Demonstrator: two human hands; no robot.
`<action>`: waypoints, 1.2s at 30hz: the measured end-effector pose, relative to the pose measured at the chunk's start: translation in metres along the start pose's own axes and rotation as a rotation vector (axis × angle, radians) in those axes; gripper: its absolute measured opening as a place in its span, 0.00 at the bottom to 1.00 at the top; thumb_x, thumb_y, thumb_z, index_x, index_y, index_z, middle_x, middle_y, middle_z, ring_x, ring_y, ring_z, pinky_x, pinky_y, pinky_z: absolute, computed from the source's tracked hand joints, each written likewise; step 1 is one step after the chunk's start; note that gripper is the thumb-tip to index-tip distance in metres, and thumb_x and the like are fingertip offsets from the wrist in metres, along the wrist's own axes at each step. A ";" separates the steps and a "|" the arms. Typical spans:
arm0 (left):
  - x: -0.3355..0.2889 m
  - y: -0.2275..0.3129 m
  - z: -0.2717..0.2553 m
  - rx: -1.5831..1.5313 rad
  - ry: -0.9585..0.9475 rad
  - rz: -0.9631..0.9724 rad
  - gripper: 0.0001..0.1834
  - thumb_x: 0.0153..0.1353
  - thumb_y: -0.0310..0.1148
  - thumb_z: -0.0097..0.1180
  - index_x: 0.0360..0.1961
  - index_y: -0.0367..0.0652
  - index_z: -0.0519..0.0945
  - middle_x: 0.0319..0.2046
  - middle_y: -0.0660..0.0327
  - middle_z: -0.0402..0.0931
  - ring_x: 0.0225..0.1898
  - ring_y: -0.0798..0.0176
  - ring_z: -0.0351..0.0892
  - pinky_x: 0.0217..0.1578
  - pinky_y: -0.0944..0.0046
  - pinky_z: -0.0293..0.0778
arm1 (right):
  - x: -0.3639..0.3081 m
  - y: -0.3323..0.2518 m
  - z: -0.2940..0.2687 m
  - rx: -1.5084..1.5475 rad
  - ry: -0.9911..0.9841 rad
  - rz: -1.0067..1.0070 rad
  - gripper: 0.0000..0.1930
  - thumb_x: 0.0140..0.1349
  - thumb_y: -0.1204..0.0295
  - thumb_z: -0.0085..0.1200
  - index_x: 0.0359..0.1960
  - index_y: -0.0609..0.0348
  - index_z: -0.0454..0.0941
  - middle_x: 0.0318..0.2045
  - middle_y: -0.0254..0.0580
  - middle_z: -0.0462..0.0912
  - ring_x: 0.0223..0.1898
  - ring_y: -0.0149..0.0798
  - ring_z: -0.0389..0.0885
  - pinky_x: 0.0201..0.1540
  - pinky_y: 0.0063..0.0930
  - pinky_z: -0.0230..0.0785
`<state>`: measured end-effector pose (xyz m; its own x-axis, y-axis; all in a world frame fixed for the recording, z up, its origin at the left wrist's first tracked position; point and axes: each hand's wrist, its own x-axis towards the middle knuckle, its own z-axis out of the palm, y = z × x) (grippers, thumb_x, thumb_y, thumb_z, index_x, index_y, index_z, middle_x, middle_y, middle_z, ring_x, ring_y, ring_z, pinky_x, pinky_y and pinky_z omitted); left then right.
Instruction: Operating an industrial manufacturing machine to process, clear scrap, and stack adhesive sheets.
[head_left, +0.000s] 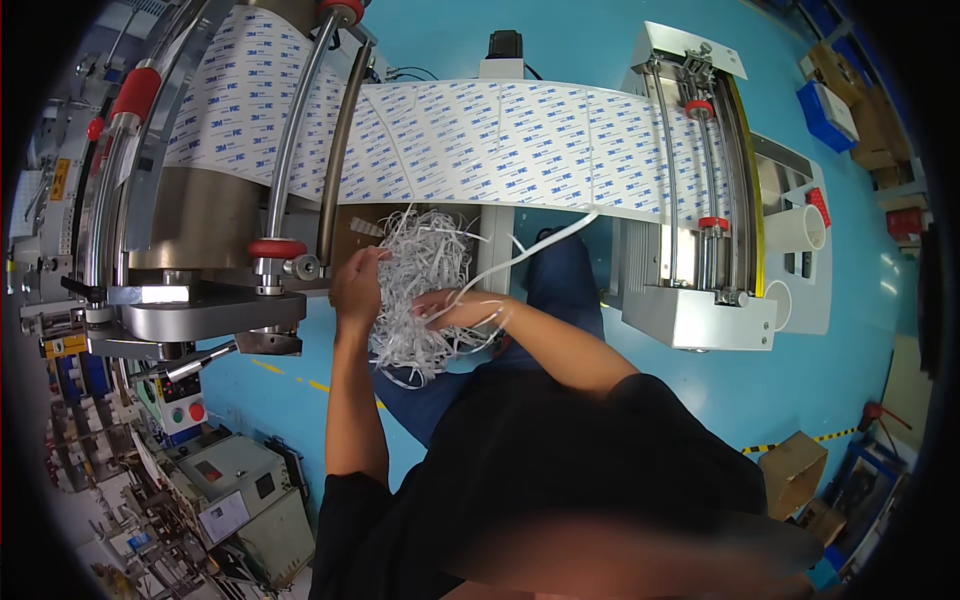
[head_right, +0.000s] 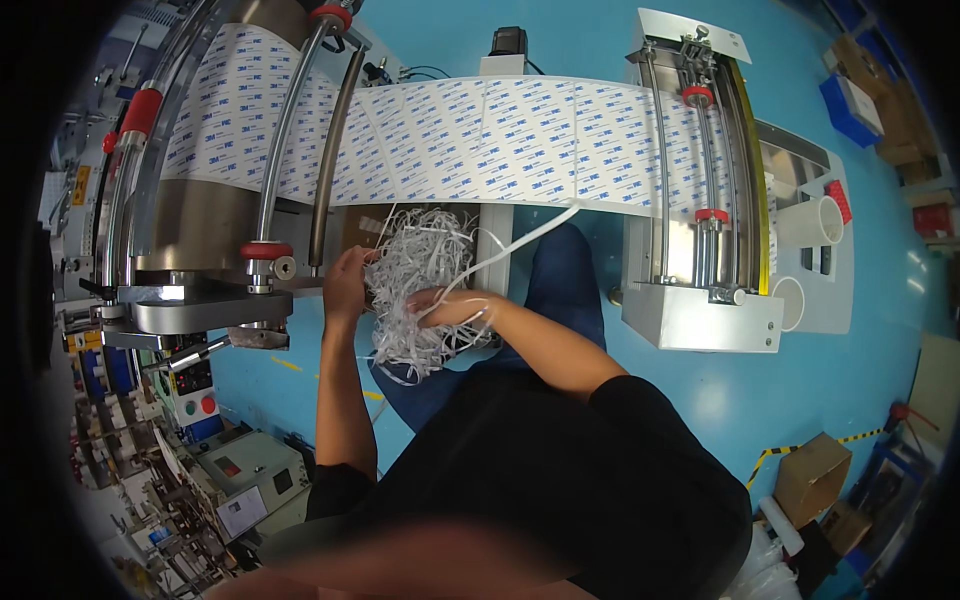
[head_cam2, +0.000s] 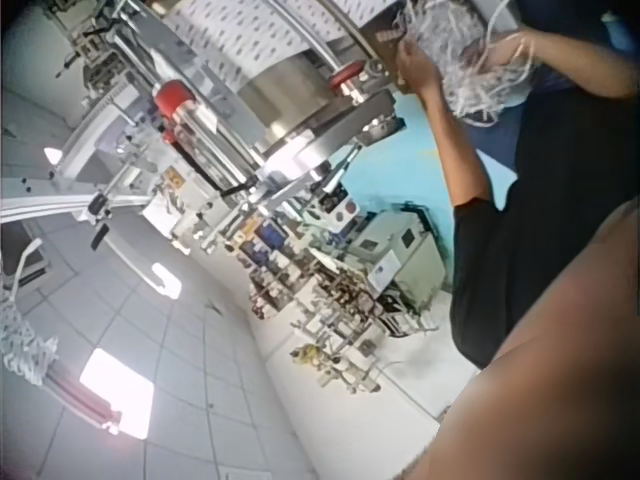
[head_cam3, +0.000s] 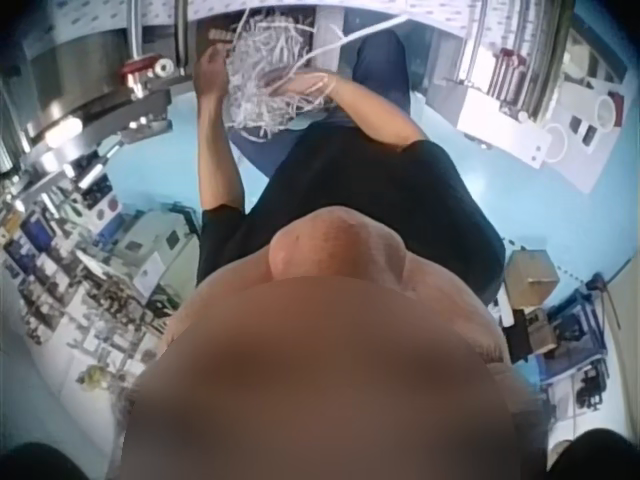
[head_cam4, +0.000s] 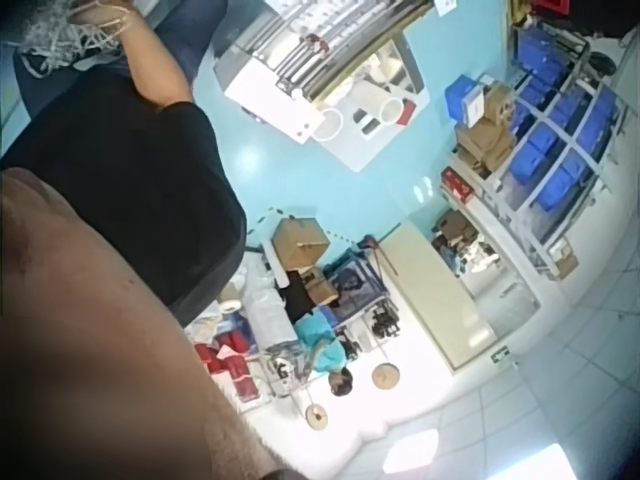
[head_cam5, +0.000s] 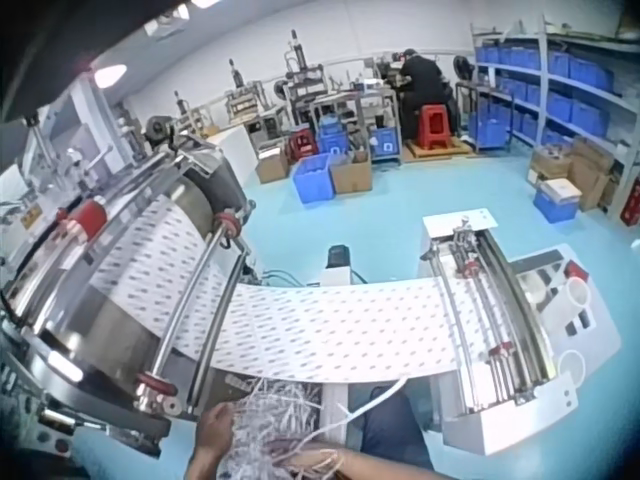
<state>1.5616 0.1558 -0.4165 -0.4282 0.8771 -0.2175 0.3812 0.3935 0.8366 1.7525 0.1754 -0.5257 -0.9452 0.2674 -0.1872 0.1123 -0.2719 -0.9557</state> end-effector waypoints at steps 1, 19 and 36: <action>-0.002 0.006 -0.002 0.046 -0.004 -0.014 0.19 0.69 0.43 0.48 0.38 0.37 0.83 0.26 0.65 0.79 0.27 0.71 0.71 0.33 0.65 0.69 | -0.009 0.010 -0.001 0.170 0.051 0.002 0.31 0.59 0.69 0.60 0.64 0.62 0.65 0.60 0.40 0.71 0.59 0.38 0.71 0.60 0.33 0.63; 0.014 -0.027 -0.061 0.084 -0.072 0.015 0.13 0.63 0.38 0.57 0.32 0.37 0.80 0.21 0.63 0.73 0.26 0.73 0.67 0.30 0.68 0.67 | 0.068 -0.054 0.090 -0.408 0.266 0.066 0.17 0.68 0.59 0.44 0.37 0.58 0.79 0.29 0.42 0.83 0.35 0.43 0.82 0.38 0.36 0.73; 0.016 -0.064 -0.070 -0.232 -0.385 -0.009 0.10 0.68 0.36 0.50 0.31 0.43 0.73 0.21 0.73 0.65 0.24 0.78 0.61 0.25 0.74 0.59 | 0.173 -0.053 0.129 -0.893 -0.405 -0.073 0.16 0.54 0.60 0.58 0.37 0.59 0.79 0.35 0.53 0.81 0.37 0.49 0.81 0.41 0.39 0.72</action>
<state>1.4731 0.1253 -0.4380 -0.0778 0.9296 -0.3602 0.1665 0.3683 0.9147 1.5431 0.1167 -0.4777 -0.9740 -0.1266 -0.1879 0.0820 0.5761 -0.8133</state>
